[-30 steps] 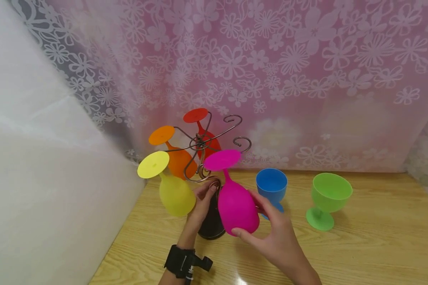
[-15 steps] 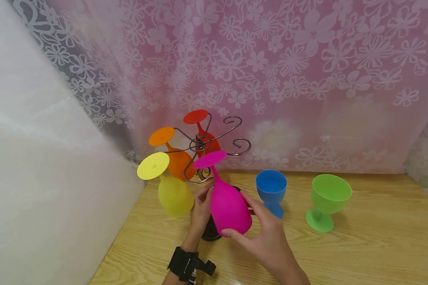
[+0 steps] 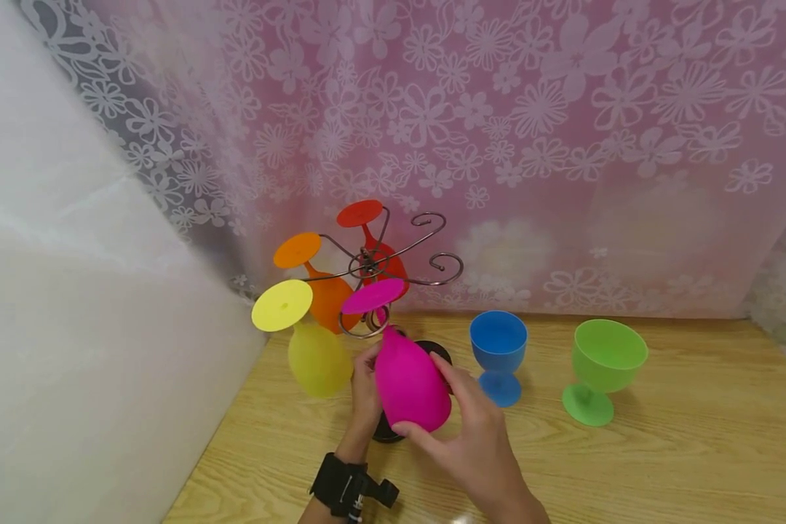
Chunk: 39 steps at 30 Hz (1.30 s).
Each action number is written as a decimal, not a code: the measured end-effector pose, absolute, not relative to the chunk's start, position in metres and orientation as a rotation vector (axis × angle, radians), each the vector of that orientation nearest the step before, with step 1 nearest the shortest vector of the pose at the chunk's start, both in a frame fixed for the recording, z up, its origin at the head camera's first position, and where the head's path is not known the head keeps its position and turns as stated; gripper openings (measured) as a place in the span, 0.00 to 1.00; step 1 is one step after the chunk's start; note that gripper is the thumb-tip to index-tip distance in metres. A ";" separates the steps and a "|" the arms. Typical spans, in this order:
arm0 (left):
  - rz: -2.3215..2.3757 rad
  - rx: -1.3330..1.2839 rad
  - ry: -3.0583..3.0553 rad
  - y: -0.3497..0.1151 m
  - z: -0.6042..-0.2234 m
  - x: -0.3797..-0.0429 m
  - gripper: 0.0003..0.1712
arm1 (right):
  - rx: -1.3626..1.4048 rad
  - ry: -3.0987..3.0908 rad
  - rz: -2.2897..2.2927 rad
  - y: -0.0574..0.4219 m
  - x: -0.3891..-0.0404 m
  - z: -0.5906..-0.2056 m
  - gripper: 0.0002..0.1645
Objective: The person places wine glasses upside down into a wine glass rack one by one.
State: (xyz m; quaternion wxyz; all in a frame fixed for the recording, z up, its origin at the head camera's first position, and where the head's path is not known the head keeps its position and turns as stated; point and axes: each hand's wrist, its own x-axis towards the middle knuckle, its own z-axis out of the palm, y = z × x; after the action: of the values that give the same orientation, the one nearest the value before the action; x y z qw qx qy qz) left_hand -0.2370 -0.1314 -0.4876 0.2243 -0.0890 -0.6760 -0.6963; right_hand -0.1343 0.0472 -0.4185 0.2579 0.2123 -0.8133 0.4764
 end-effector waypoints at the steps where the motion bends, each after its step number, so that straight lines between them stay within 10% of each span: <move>1: -1.939 -0.271 -1.845 -0.132 -0.488 -0.237 0.13 | 0.579 -2.204 1.289 0.046 -0.134 -0.419 0.56; 8: -2.046 -0.612 -1.657 -0.134 -0.496 -0.238 0.31 | 0.610 -2.168 1.282 0.037 -0.131 -0.419 0.57; 17: -1.862 -0.552 -1.799 -0.133 -0.498 -0.242 0.11 | 0.583 -2.201 1.401 0.037 -0.128 -0.420 0.55; 39: -2.037 -0.450 -1.834 -0.126 -0.494 -0.239 0.13 | 0.622 -2.158 1.628 0.050 -0.143 -0.429 0.53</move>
State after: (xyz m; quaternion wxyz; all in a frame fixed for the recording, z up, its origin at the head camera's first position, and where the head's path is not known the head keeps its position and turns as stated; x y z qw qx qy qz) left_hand -0.2392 -0.1256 -0.4937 0.1810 -0.1593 -0.6492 -0.7214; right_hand -0.1432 0.0496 -0.4295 0.1828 0.2204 -0.7649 0.5770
